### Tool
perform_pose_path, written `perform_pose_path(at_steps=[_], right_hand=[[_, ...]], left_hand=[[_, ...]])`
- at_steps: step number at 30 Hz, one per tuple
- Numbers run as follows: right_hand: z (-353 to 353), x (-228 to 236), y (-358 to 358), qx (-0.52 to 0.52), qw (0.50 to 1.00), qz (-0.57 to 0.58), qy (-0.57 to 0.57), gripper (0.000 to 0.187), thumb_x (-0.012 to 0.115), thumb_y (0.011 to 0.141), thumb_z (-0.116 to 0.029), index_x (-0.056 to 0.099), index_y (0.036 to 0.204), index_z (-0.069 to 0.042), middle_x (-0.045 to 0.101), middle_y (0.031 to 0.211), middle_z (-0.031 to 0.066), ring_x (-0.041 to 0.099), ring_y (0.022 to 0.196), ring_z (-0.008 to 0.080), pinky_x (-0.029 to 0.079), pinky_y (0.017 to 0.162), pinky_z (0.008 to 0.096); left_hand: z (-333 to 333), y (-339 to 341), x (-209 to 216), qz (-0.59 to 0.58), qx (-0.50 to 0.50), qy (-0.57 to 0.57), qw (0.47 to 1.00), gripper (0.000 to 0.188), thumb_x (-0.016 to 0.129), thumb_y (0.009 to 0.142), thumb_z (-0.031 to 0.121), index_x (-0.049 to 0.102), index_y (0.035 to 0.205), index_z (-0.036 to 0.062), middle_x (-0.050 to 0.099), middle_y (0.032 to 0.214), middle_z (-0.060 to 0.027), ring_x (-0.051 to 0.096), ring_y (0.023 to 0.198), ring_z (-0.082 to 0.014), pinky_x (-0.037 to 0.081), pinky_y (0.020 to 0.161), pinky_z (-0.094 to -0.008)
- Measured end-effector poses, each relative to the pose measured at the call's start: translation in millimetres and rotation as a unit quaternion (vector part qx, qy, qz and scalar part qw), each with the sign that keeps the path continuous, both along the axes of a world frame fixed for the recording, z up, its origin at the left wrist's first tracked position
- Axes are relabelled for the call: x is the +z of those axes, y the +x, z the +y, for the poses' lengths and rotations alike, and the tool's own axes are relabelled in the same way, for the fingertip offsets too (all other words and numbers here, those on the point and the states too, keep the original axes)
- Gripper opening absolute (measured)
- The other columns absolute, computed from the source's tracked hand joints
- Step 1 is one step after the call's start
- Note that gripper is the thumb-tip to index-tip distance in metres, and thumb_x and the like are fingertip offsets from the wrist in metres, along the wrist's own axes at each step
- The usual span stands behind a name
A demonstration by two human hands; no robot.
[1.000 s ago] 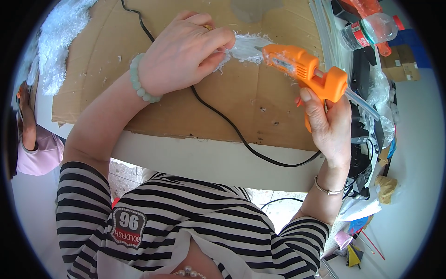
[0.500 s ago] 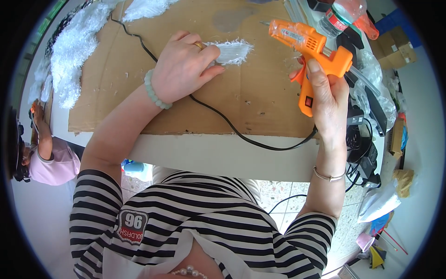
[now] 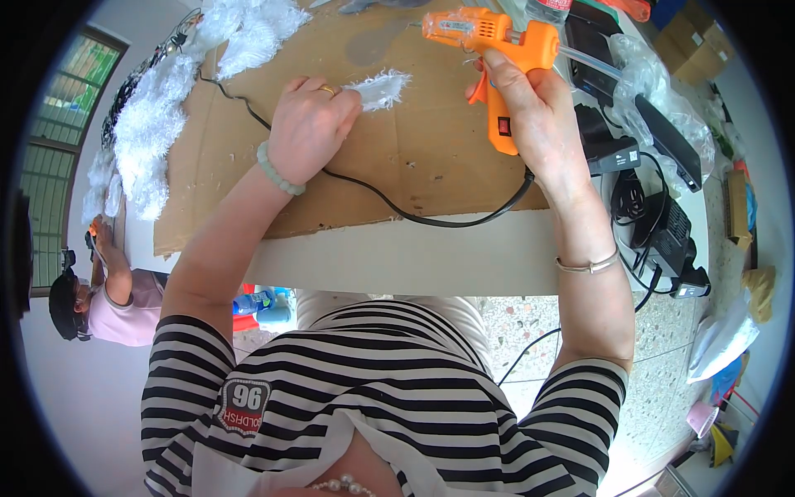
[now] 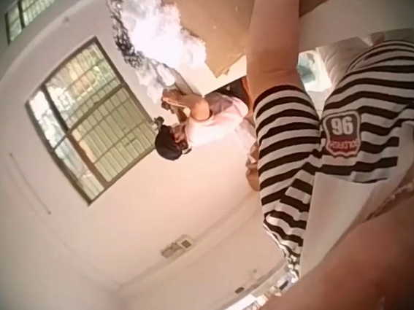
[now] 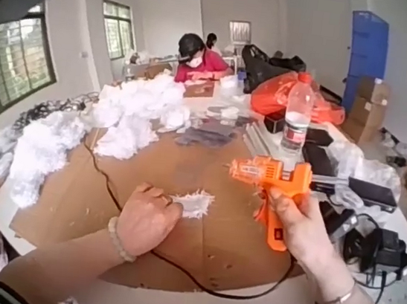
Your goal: Apply hot glue to pieces of white polyester fiber and press them onto a base material for assembly.
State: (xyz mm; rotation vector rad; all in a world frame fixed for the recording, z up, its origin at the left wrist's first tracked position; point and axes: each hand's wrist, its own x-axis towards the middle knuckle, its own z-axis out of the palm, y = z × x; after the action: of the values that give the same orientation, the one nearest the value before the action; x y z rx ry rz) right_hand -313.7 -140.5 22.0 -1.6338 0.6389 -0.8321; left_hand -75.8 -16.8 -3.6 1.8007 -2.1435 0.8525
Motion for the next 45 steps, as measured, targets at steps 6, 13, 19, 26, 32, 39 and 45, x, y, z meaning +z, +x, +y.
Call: perform_pose_path(at_steps=[6, 13, 19, 26, 32, 39, 45], right_hand=[[4.4, 3.5, 1.0, 0.000, 1.000, 0.004, -0.002, 0.041, 0.049, 0.094, -0.037, 0.060, 0.108, 0.000, 0.065, 0.081, 0.0029, 0.051, 0.076, 0.0057, 0.039, 0.067, 0.0203], [5.6, 6.1, -1.7, 0.001, 1.000, 0.005, 0.009, 0.042, 0.049, 0.094, -0.038, 0.060, 0.109, -0.001, 0.064, 0.079, 0.0011, 0.049, 0.070, 0.0032, 0.038, 0.063, 0.0183], [4.3, 4.6, -2.6, 0.007, 1.000, 0.009, 0.000, 0.042, 0.049, 0.094, -0.038, 0.059, 0.110, -0.001, 0.064, 0.079, 0.0007, 0.050, 0.073, 0.0037, 0.039, 0.065, 0.0187], [4.4, 3.7, -0.2, 0.009, 0.999, 0.031, -0.004, 0.042, 0.049, 0.094, -0.038, 0.059, 0.111, -0.001, 0.065, 0.081, 0.0011, 0.052, 0.077, 0.0042, 0.040, 0.068, 0.0194], [-1.5, -2.8, -2.1, 0.021, 1.000, 0.006, -0.018, 0.042, 0.049, 0.094, -0.038, 0.058, 0.111, -0.001, 0.065, 0.084, 0.0022, 0.053, 0.079, 0.0049, 0.041, 0.070, 0.0194], [1.1, 5.4, -3.3, -0.035, 0.998, -0.040, 0.016, 0.041, 0.048, 0.094, -0.036, 0.057, 0.111, 0.000, 0.065, 0.089, 0.0039, 0.057, 0.083, 0.0079, 0.044, 0.071, 0.0214], [-10.6, 8.0, -7.5, -0.145, 0.977, -0.140, 0.066, 0.037, 0.047, 0.095, -0.031, 0.055, 0.116, -0.001, 0.062, 0.100, 0.0056, 0.063, 0.082, 0.0135, 0.052, 0.072, 0.0261]], left_hand=[[-6.3, 1.1, 0.2, 0.030, 0.022, 0.001, 0.999, 0.009, 0.065, 0.070, 0.008, 0.057, 0.066, 0.0100, 0.055, 0.057, -0.0060, 0.056, 0.065, -0.0239, 0.044, 0.069, -0.0352], [-7.6, 5.8, 4.6, 0.194, 0.024, -0.017, 0.981, 0.005, 0.062, 0.070, 0.009, 0.057, 0.071, 0.0095, 0.056, 0.054, -0.0078, 0.058, 0.063, -0.0278, 0.045, 0.068, -0.0408], [-7.4, -3.3, 11.1, 0.222, 0.044, 0.010, 0.974, 0.015, 0.068, 0.071, 0.022, 0.059, 0.073, 0.0096, 0.057, 0.054, -0.0064, 0.057, 0.061, -0.0262, 0.044, 0.065, -0.0401], [-17.7, -5.9, 3.1, 0.050, 0.044, -0.001, 0.998, 0.018, 0.070, 0.071, 0.025, 0.060, 0.072, 0.0098, 0.058, 0.056, -0.0060, 0.058, 0.063, -0.0258, 0.043, 0.064, -0.0392], [-15.4, 0.8, 3.7, 0.169, 0.062, 0.031, 0.983, 0.013, 0.066, 0.074, 0.015, 0.055, 0.081, 0.0114, 0.055, 0.054, -0.0042, 0.055, 0.062, -0.0267, 0.044, 0.063, -0.0385], [-21.5, -5.7, 19.7, 0.108, -0.038, 0.044, 0.993, 0.042, 0.062, 0.067, -0.003, 0.059, 0.105, 0.0142, 0.062, 0.098, -0.0089, 0.055, 0.086, -0.0286, 0.047, 0.077, -0.0379], [-33.8, -4.2, 27.9, -0.005, -0.067, 0.147, 0.987, 0.054, 0.063, 0.068, -0.001, 0.058, 0.119, 0.0184, 0.052, 0.128, -0.0020, 0.044, 0.120, -0.0260, 0.044, 0.088, -0.0407]])
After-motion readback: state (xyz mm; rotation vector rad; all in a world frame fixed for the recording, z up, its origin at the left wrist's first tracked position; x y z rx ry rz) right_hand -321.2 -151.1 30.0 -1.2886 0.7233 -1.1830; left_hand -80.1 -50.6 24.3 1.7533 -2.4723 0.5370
